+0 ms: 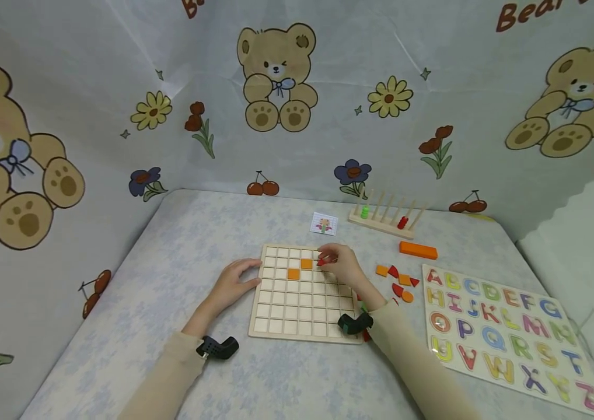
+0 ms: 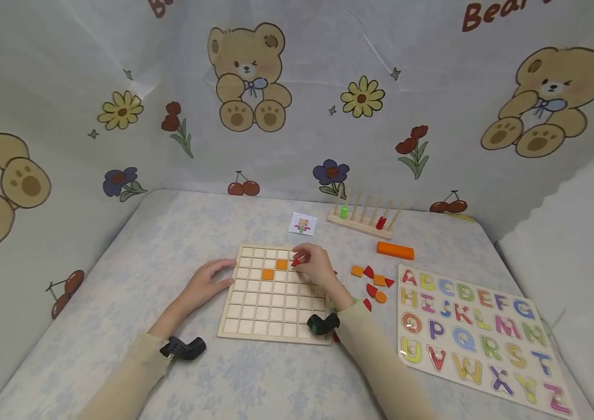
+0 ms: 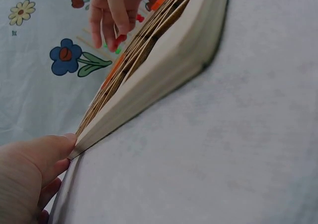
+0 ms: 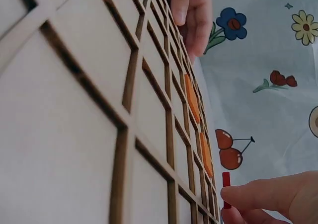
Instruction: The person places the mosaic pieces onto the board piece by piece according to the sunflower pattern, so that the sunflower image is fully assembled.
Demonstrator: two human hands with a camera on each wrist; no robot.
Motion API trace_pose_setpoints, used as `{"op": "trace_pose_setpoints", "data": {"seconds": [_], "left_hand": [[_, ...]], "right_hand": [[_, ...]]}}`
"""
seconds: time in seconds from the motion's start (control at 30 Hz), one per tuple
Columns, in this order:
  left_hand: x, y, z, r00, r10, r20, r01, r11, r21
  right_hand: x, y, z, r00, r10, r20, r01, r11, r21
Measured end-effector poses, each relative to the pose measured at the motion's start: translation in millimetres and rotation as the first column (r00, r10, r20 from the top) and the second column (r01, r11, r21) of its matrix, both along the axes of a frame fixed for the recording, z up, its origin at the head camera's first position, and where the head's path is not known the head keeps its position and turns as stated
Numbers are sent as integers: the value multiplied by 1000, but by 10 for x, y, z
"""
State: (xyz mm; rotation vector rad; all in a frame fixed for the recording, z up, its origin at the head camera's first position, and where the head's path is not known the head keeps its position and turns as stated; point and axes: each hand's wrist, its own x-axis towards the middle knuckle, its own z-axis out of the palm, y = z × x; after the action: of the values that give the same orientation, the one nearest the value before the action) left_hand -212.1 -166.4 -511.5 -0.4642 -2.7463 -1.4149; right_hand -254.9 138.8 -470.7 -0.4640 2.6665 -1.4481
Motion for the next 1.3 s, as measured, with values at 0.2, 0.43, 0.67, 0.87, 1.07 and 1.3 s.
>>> {"op": "trace_pose_setpoints", "data": {"seconds": [0.2,0.43,0.67,0.87,1.07,1.3], "left_hand": [[-1,13,6,1000,-4,3,4,1000,-11],[-7,23,12,1000,15,5,-15,1000,-25],[4,28,13,1000,12,19,-11,1000,-26],[2,17,16,1000,13,5,-13,1000,-25],[12,-4,11,1000,9,6,-9,1000,-30],[-4,10,13,1000,10,20,-9,1000,-22]], "right_hand": [[-33,-84,-72,998,-28,48,27,1000,15],[-15,-53,-77,999,-5,48,6,1000,-23],[50,213,-6,996,-89,-1,89,996,-20],[91,674,42,971,-226,-76,228,974,14],[196,984,20,946,-325,-6,325,944,51],[258,962,-43,964,-264,20,262,962,70]]}}
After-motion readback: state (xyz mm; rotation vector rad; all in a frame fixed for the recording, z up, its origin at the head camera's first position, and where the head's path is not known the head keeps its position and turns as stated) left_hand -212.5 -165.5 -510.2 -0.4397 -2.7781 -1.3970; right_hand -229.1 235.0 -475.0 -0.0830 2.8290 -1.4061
